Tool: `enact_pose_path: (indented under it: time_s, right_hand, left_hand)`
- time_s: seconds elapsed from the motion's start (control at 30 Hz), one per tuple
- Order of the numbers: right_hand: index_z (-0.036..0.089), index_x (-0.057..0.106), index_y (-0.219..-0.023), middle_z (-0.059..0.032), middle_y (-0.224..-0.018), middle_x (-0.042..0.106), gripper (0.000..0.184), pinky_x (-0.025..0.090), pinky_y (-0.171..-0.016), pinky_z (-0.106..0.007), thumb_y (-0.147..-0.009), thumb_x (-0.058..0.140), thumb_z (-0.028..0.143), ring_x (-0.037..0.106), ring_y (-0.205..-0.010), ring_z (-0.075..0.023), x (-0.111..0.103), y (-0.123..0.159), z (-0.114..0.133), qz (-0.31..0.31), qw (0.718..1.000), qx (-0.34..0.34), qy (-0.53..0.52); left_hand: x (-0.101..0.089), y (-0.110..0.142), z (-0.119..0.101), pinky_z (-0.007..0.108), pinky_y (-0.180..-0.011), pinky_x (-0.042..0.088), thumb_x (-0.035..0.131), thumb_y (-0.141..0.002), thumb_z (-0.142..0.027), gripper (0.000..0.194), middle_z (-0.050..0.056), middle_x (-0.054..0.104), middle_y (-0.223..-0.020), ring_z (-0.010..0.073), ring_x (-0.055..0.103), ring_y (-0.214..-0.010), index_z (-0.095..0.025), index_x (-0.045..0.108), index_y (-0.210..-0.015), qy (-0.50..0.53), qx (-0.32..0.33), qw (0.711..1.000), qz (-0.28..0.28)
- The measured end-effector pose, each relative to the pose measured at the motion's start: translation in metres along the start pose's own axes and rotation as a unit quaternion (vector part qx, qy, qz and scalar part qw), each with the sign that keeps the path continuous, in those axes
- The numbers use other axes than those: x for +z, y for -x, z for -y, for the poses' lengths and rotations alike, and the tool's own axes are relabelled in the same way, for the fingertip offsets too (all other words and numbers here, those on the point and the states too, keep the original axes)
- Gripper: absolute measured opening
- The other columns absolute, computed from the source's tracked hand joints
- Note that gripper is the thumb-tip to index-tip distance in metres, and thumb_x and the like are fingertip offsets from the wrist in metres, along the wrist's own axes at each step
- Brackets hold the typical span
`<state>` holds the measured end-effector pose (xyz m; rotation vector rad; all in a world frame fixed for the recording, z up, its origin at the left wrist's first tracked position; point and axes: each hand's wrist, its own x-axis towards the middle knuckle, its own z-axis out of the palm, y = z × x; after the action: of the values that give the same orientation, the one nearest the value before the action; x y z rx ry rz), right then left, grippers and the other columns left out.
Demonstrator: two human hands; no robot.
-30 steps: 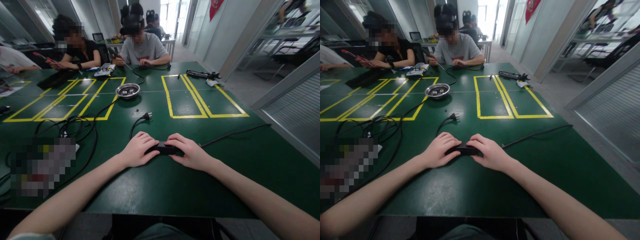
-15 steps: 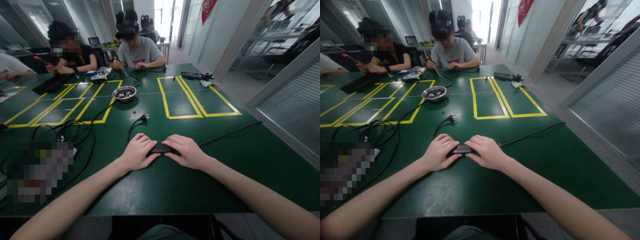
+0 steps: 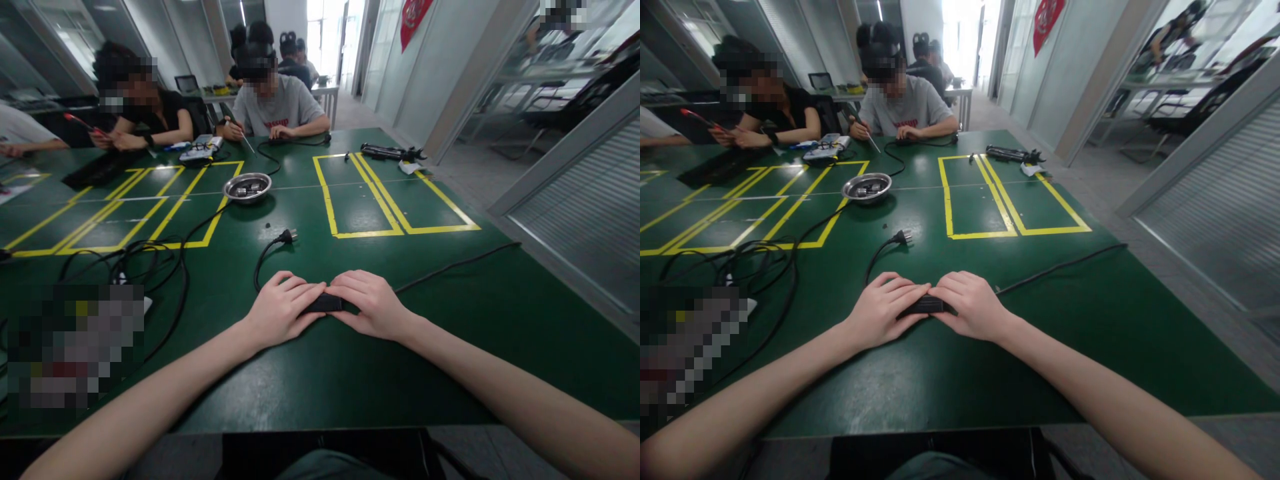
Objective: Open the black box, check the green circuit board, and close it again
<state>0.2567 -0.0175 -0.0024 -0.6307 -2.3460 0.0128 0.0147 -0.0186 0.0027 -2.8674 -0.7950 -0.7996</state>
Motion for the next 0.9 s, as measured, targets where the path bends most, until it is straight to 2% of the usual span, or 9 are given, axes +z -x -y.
enact_pose_path:
  time_s: [0.13,0.23,0.4,0.47,0.7,0.8,0.9]
  right_hand:
    - [0.018,0.067,-0.102,-0.0100,-0.089,0.072,0.013,0.055,-0.079,-0.038,-0.100,0.055,0.023,0.068,-0.091,-0.0246,-0.0040,-0.0021,0.0036,-0.001,1.000,-0.026,0.016]
    - [0.020,0.066,-0.099,-0.0088,-0.088,0.072,0.012,0.055,-0.077,-0.037,-0.100,0.055,0.025,0.068,-0.088,-0.0236,-0.0050,-0.0023,0.0051,0.011,1.000,-0.020,0.019]
    - [0.017,0.065,-0.102,-0.0089,-0.087,0.073,0.015,0.055,-0.075,-0.038,-0.100,0.059,0.030,0.068,-0.081,-0.0225,-0.0045,-0.0001,0.0038,0.004,1.000,-0.018,-0.010]
    - [0.016,0.065,-0.104,-0.0089,-0.087,0.073,0.017,0.054,-0.075,-0.037,-0.101,0.060,0.032,0.068,-0.079,-0.0222,-0.0049,0.0005,0.0034,0.010,1.000,-0.019,-0.009]
    - [0.015,0.066,-0.109,-0.0083,-0.089,0.074,0.023,0.055,-0.067,-0.031,-0.106,0.052,0.034,0.069,-0.076,-0.0185,-0.0070,0.0008,0.0041,0.015,0.999,-0.022,0.034]
    - [0.014,0.067,-0.110,-0.0098,-0.092,0.075,0.025,0.058,-0.072,-0.032,-0.108,0.047,0.028,0.071,-0.084,-0.0201,-0.0076,0.0009,0.0028,0.006,0.997,-0.064,0.053]
    - [0.014,0.068,-0.114,-0.0095,-0.098,0.077,0.026,0.060,-0.079,-0.032,-0.107,0.044,0.020,0.072,-0.098,-0.0209,-0.0084,0.0017,0.0008,-0.013,0.989,-0.117,0.089]
  left_hand:
    - [0.0010,0.0013,0.0007,0.042,-0.087,0.055,0.055,-0.103,-0.053,0.048,0.014,0.078,-0.111,0.0261,0.074,-0.096,-0.016,0.065,-0.132,0.023,-0.031,0.999,0.015]
    - [0.0006,0.0010,0.0016,0.040,-0.082,0.055,0.052,-0.104,-0.053,0.048,0.014,0.078,-0.106,0.0257,0.073,-0.093,-0.014,0.066,-0.127,0.011,-0.022,0.999,0.026]
    - [-0.0022,-0.0017,0.0027,0.035,-0.072,0.053,0.041,-0.108,-0.056,0.052,0.009,0.073,-0.084,0.0217,0.068,-0.077,-0.014,0.069,-0.100,-0.025,0.017,0.999,0.020]
    - [-0.0021,-0.0019,0.0036,0.034,-0.068,0.051,0.040,-0.107,-0.058,0.054,0.008,0.071,-0.079,0.0208,0.065,-0.072,-0.014,0.069,-0.095,-0.028,0.020,0.999,0.017]
    - [-0.0003,0.0013,0.0053,0.034,-0.073,0.053,0.050,-0.103,-0.061,0.051,0.009,0.074,-0.086,0.0220,0.069,-0.079,-0.014,0.070,-0.108,0.031,-0.026,0.999,0.020]
    - [-0.0023,0.0010,0.0021,0.037,-0.077,0.055,0.056,-0.099,-0.064,0.055,0.011,0.076,-0.095,0.0240,0.070,-0.083,-0.013,0.068,-0.118,0.091,-0.057,0.994,0.021]
    - [-0.0056,-0.0015,-0.0009,0.036,-0.080,0.056,0.050,-0.103,-0.056,0.048,0.010,0.077,-0.102,0.0235,0.071,-0.089,-0.015,0.069,-0.120,0.178,-0.137,0.973,0.059]
